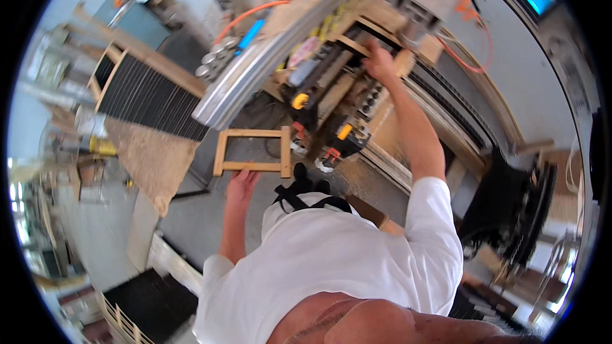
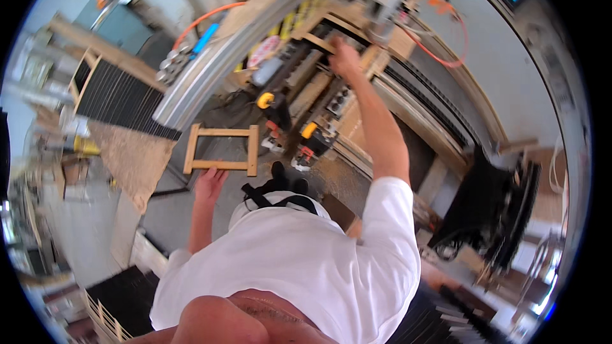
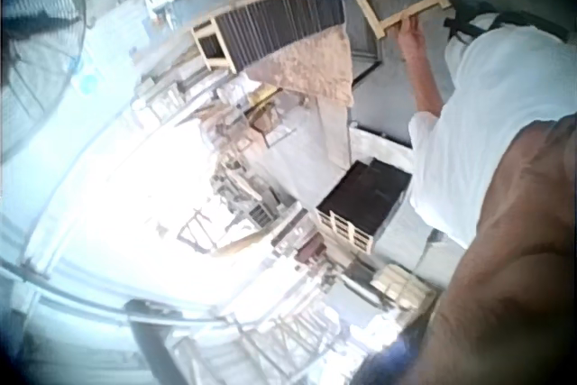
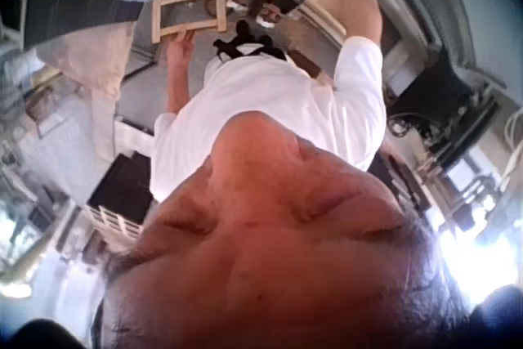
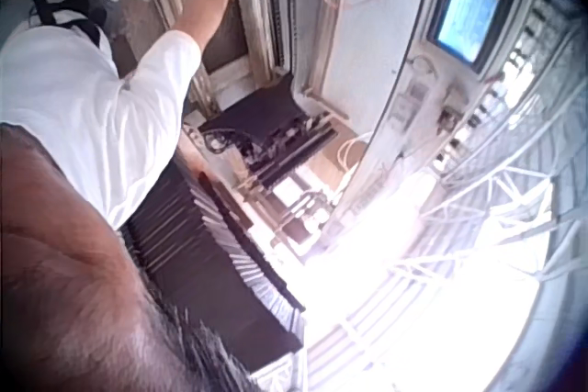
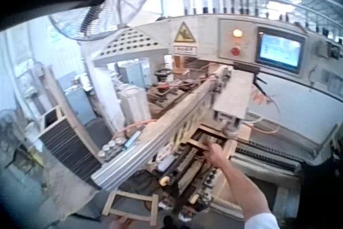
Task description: The person assembles wooden chair frames by inserting black slatted seat panels into the frames. They repeatedly pick up a frame, insert a panel, and place the assembled unit onto a stack.
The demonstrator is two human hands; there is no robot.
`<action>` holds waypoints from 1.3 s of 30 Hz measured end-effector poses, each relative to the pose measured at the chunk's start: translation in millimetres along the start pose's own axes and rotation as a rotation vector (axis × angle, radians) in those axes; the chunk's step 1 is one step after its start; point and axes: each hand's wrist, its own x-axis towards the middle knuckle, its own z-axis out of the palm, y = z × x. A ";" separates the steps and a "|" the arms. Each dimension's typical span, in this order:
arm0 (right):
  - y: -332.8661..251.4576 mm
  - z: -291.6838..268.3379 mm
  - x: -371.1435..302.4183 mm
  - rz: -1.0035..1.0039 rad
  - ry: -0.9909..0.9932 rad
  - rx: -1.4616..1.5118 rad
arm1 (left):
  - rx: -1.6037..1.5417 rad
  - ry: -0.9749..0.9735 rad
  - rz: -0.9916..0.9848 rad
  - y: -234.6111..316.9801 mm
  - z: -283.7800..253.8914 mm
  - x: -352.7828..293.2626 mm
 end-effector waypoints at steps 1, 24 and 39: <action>9.4 -0.8 -0.6 -0.065 0.033 0.045 | 0.010 -0.004 0.005 3.4 -0.6 6.4; -41.4 -20.0 -11.4 0.015 -0.011 -0.173 | 0.435 0.022 0.900 344.3 25.0 -101.5; -199.2 -20.0 -132.8 0.126 0.312 0.301 | 0.830 0.437 0.699 567.1 0.4 85.3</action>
